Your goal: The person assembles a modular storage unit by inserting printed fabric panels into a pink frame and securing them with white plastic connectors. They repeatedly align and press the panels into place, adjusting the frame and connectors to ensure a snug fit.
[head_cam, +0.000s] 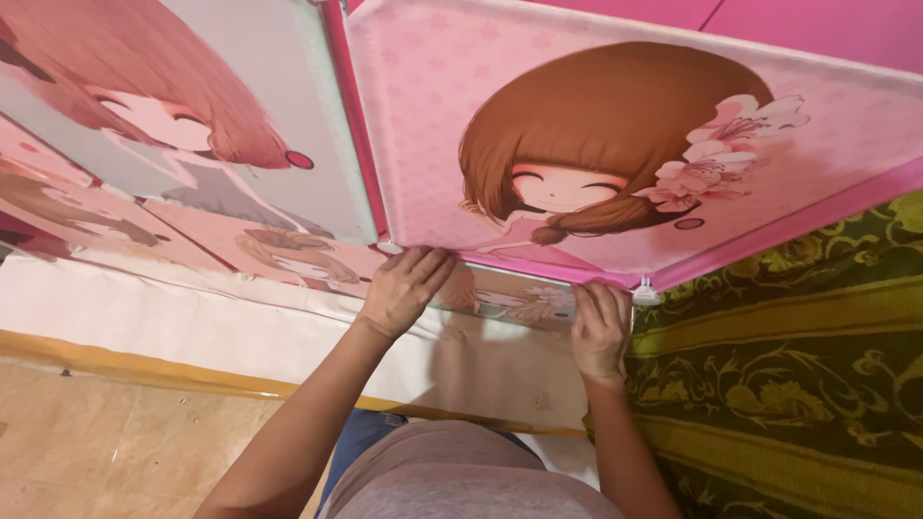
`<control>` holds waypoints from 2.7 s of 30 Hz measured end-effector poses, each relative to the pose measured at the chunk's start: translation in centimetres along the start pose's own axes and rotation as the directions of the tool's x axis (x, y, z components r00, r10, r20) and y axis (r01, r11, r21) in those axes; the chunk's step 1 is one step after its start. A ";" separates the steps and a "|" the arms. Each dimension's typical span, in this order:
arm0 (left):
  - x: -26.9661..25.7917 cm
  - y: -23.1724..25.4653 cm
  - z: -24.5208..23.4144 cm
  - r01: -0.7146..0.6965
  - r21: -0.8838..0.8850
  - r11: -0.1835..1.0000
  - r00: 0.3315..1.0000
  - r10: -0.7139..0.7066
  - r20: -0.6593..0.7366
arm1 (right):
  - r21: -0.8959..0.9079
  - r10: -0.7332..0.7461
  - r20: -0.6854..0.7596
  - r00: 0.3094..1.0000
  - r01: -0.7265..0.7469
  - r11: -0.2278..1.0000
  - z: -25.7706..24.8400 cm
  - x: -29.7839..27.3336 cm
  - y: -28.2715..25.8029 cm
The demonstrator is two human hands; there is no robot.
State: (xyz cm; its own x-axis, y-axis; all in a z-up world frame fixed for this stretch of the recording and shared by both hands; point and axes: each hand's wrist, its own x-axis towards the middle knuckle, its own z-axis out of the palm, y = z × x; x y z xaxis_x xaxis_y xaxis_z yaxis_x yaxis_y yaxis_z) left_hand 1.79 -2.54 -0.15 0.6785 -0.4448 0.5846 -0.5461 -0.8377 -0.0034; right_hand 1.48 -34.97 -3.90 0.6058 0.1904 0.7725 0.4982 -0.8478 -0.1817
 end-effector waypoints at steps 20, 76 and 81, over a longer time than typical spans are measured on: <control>-0.8 1.3 2.8 -0.005 0.021 1.000 0.998 0.006 -0.058 | -0.073 -0.014 -0.002 1.000 0.014 0.997 1.3 -1.3 1.0; 30.6 12.0 -15.2 -0.077 -0.064 0.995 0.872 0.036 -0.489 | 0.064 0.294 -0.382 0.876 -0.292 0.954 -13.3 13.4 -2.0; 30.0 12.3 -15.1 -0.149 -0.099 0.984 0.808 0.063 -0.585 | 0.194 0.386 -0.330 0.862 -0.338 0.921 -13.3 13.1 -1.8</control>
State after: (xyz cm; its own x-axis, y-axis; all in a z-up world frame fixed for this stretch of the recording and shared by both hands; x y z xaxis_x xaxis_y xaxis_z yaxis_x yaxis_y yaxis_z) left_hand 8.04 -21.36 29.65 0.2266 -0.2270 0.9472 -0.6872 -0.7264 -0.0097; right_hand 0.28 -37.54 14.66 0.5099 -0.3264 0.7959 0.3741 -0.7490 -0.5469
